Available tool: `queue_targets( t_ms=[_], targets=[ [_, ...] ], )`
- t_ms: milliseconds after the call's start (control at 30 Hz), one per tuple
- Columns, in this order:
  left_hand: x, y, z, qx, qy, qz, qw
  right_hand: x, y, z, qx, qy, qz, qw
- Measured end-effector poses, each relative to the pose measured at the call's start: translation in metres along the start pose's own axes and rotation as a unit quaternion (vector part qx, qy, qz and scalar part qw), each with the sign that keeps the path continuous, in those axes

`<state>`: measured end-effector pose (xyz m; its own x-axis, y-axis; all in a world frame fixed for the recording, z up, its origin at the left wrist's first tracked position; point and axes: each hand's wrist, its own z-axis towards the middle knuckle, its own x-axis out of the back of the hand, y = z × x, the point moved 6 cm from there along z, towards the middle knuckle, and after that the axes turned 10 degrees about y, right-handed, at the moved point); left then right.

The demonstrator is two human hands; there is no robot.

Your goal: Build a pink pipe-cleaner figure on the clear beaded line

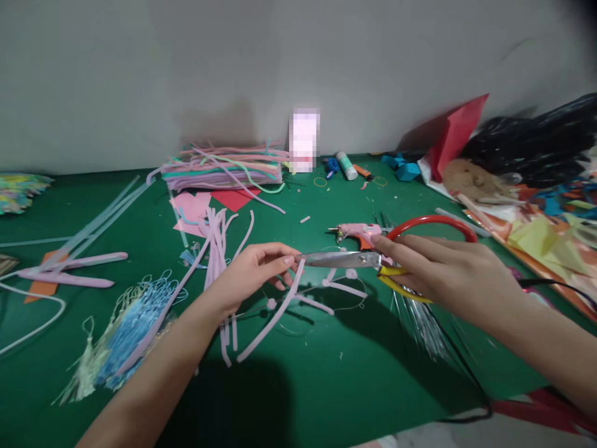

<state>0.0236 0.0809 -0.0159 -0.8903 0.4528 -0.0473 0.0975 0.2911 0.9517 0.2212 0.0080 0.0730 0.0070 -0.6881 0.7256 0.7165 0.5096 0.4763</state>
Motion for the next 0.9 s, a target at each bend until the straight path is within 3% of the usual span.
queue_targets(
  t_ms=[133,267,633,900],
  targets=[
    [0.002,-0.001,0.0,0.0,-0.007,-0.009,1.0,0.0,0.002,0.004,0.022,0.01,0.006,1.0],
    [0.003,-0.002,0.0,0.0,-0.007,-0.012,1.0,-0.004,0.004,0.003,0.013,-0.022,0.0,1.0],
    [0.005,0.004,0.0,-0.008,0.014,0.005,1.0,0.002,0.003,0.02,0.093,0.019,-0.075,0.993],
    [0.011,0.0,0.003,0.003,0.041,-0.01,0.999,-0.01,0.0,0.029,0.134,-0.021,-0.045,0.99]
  ],
)
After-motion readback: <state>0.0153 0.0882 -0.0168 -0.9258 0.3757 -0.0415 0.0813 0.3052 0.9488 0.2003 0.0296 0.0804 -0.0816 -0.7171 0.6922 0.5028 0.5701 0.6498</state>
